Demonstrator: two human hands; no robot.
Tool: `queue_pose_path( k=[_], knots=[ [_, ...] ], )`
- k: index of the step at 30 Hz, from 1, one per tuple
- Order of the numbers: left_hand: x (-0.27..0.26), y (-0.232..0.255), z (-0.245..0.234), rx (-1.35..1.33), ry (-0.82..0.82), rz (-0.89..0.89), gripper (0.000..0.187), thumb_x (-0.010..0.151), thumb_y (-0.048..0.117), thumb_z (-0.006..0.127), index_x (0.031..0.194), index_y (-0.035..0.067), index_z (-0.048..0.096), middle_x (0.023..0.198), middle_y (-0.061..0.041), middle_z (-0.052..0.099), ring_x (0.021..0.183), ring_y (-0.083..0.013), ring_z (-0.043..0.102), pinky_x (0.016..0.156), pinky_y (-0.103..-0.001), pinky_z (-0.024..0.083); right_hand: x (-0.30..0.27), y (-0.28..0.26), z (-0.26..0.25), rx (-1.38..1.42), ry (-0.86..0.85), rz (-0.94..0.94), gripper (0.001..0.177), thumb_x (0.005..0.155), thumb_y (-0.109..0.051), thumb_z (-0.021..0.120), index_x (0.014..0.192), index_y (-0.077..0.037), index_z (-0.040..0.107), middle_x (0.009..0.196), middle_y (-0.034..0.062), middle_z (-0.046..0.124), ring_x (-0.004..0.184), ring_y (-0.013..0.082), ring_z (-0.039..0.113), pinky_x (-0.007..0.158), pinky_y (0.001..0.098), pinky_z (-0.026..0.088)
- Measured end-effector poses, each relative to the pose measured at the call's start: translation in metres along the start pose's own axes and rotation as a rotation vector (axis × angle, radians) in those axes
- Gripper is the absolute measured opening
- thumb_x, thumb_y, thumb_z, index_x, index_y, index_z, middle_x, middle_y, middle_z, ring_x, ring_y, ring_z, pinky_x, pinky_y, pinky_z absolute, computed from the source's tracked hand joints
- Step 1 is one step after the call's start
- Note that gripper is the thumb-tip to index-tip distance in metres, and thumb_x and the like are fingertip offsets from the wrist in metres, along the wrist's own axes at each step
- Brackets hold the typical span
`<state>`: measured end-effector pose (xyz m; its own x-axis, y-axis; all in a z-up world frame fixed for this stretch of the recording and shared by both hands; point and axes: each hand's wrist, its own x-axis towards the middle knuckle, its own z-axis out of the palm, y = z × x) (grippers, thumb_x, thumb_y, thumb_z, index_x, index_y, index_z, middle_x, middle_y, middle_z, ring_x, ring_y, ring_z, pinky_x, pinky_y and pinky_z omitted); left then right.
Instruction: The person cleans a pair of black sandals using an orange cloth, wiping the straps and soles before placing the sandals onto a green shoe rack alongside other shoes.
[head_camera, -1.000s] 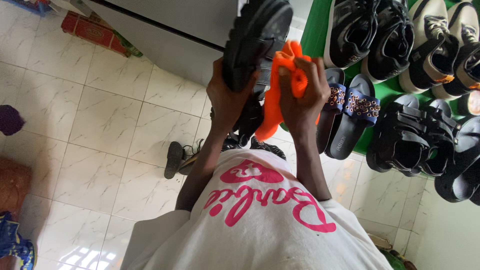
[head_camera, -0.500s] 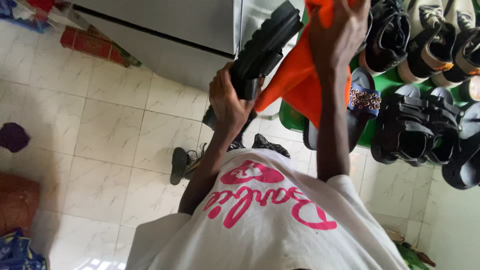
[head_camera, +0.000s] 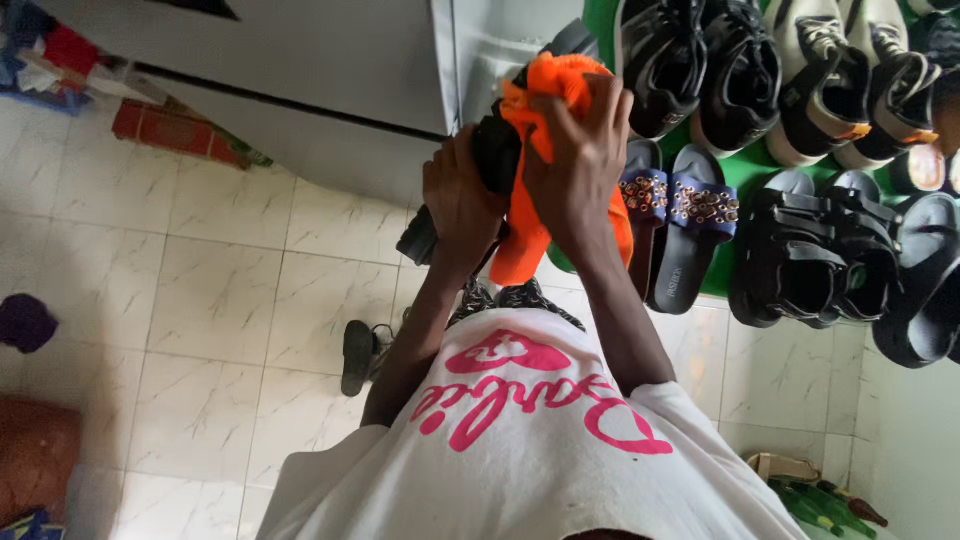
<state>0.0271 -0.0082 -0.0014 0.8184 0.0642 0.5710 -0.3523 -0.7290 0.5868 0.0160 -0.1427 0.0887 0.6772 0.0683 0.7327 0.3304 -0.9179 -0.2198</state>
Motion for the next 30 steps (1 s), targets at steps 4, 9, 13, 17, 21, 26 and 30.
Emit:
queue_pose_path(
  k=[4, 9, 13, 17, 21, 26, 30],
  knots=[
    [0.016, 0.014, 0.003, -0.036, 0.042, 0.011, 0.065, 0.084, 0.04, 0.084, 0.129, 0.002, 0.055, 0.106, -0.017, 0.067, 0.09, -0.0372, 0.064, 0.08, -0.049, 0.05, 0.039, 0.063, 0.006, -0.113, 0.312, -0.102, 0.038, 0.073, -0.008, 0.089, 0.108, -0.007, 0.073, 0.12, 0.0202, 0.06, 0.11, 0.0365, 0.06, 0.095, 0.046, 0.054],
    [0.046, 0.021, 0.009, -0.459, 0.026, 0.056, 0.057, 0.089, 0.039, 0.088, 0.125, 0.004, 0.059, 0.103, -0.01, 0.072, 0.091, -0.0237, 0.074, 0.081, -0.037, 0.061, 0.066, 0.165, -0.001, 0.875, -0.007, 0.281, 0.02, 0.107, -0.003, 0.072, 0.127, 0.0, 0.071, 0.119, 0.0073, 0.068, 0.103, 0.0118, 0.065, 0.095, 0.0271, 0.054],
    [0.073, 0.028, 0.028, -0.663, -0.078, -0.058, 0.049, 0.086, 0.035, 0.089, 0.115, 0.005, 0.063, 0.094, -0.006, 0.072, 0.08, -0.0166, 0.071, 0.074, -0.03, 0.058, 0.054, 0.208, 0.042, 1.216, 0.081, 0.465, 0.034, 0.098, -0.006, 0.072, 0.13, -0.004, 0.06, 0.12, 0.004, 0.065, 0.11, 0.0135, 0.065, 0.099, 0.0292, 0.054],
    [0.098, 0.031, 0.045, -0.846, -0.161, -0.198, 0.044, 0.085, 0.032, 0.088, 0.113, 0.005, 0.066, 0.092, -0.005, 0.071, 0.079, -0.013, 0.068, 0.072, -0.028, 0.057, 0.023, 0.231, 0.055, 1.127, 0.068, 0.454, 0.026, 0.108, -0.007, 0.07, 0.13, 0.002, 0.058, 0.117, 0.0069, 0.057, 0.107, 0.0131, 0.057, 0.096, 0.027, 0.048],
    [0.106, 0.031, 0.057, -0.935, -0.273, -0.212, 0.044, 0.083, 0.033, 0.087, 0.111, 0.006, 0.066, 0.09, 0.0, 0.071, 0.078, -0.0083, 0.068, 0.07, -0.026, 0.057, 0.017, 0.254, 0.052, 1.208, 0.119, 0.785, 0.034, 0.1, -0.005, 0.075, 0.129, 0.003, 0.062, 0.119, 0.0025, 0.061, 0.108, 0.0143, 0.065, 0.097, 0.0291, 0.055],
    [0.114, 0.025, 0.089, -1.056, -0.241, -0.257, 0.037, 0.09, 0.032, 0.085, 0.108, 0.006, 0.067, 0.093, 0.002, 0.067, 0.084, -0.0067, 0.061, 0.076, -0.025, 0.052, 0.029, 0.265, 0.035, 1.394, 0.2, 0.799, 0.035, 0.096, -0.002, 0.073, 0.127, 0.001, 0.059, 0.11, 0.0076, 0.067, 0.1, 0.0163, 0.066, 0.091, 0.0294, 0.055],
    [0.109, 0.018, 0.104, -1.194, -0.323, -0.406, 0.031, 0.091, 0.034, 0.083, 0.098, 0.006, 0.07, 0.087, 0.003, 0.066, 0.08, -0.0071, 0.06, 0.074, -0.026, 0.052, 0.049, 0.241, 0.004, 1.082, 0.053, 0.49, 0.038, 0.107, -0.007, 0.065, 0.144, -0.002, 0.058, 0.117, 0.0023, 0.064, 0.092, 0.0093, 0.053, 0.078, 0.0216, 0.046]
  ],
)
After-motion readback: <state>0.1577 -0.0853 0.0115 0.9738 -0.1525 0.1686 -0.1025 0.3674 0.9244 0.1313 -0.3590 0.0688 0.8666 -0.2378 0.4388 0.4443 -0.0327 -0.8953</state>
